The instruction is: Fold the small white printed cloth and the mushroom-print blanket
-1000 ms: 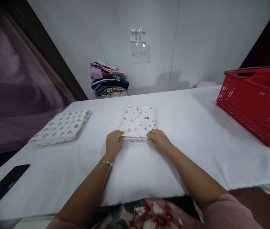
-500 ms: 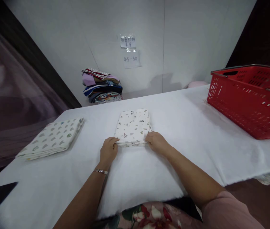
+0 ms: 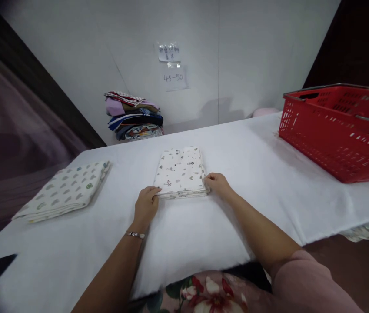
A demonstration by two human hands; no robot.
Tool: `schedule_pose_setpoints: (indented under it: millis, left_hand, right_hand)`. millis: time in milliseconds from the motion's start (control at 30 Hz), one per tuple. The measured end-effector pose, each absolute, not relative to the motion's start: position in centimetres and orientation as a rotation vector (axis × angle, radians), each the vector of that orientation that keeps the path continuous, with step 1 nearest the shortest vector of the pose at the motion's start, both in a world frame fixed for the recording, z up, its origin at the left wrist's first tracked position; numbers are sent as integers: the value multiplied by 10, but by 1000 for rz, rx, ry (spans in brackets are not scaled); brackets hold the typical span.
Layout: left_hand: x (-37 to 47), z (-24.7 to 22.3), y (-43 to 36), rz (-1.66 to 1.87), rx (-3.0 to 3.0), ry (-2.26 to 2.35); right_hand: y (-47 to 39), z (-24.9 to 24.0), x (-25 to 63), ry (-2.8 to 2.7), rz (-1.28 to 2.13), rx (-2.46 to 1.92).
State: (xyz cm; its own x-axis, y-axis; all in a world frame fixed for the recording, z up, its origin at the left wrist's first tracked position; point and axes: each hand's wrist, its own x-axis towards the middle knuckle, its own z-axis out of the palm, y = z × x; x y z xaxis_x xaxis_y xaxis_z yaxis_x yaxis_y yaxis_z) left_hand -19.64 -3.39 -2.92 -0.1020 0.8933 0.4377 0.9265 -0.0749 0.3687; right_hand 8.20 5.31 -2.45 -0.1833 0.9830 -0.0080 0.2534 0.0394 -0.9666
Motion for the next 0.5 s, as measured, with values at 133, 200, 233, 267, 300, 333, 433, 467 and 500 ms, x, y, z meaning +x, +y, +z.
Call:
schedule_pose_setpoints:
  millis: [133, 200, 233, 267, 300, 333, 433, 467, 500]
  left_hand:
    - [-195, -29, -34, -919, -2069, -2107]
    - [-195, -29, -33, -924, -2069, -2106]
    - [-195, -29, -33, -927, -2068, -2105]
    - [-195, -29, -33, -931, -2067, -2104]
    - [-195, -29, -33, -934, -2067, -2103]
    - [-195, -29, -33, -938, -2066, -2104]
    - [-194, -28, -33, -942, -2068, -2110]
    - [-194, -28, -34, -945, -2067, -2112]
    - [-194, -27, -34, -949, -2065, -2113]
  right_hand:
    - [49, -24, 75, -1652, 1079, -1379]
    - [48, -21, 74, -1713, 1020, -1440]
    - [47, -19, 74, -1743, 1004, -1461]
    - [46, -18, 74, -1767, 990, -1480]
    - [46, -17, 73, -1787, 981, -1494]
    - [46, -17, 72, -1800, 978, -1503]
    - [48, -20, 70, -1784, 1002, -1502]
    - [49, -21, 70, -1771, 1012, -1494]
    - [49, -22, 69, -1757, 1016, -1484]
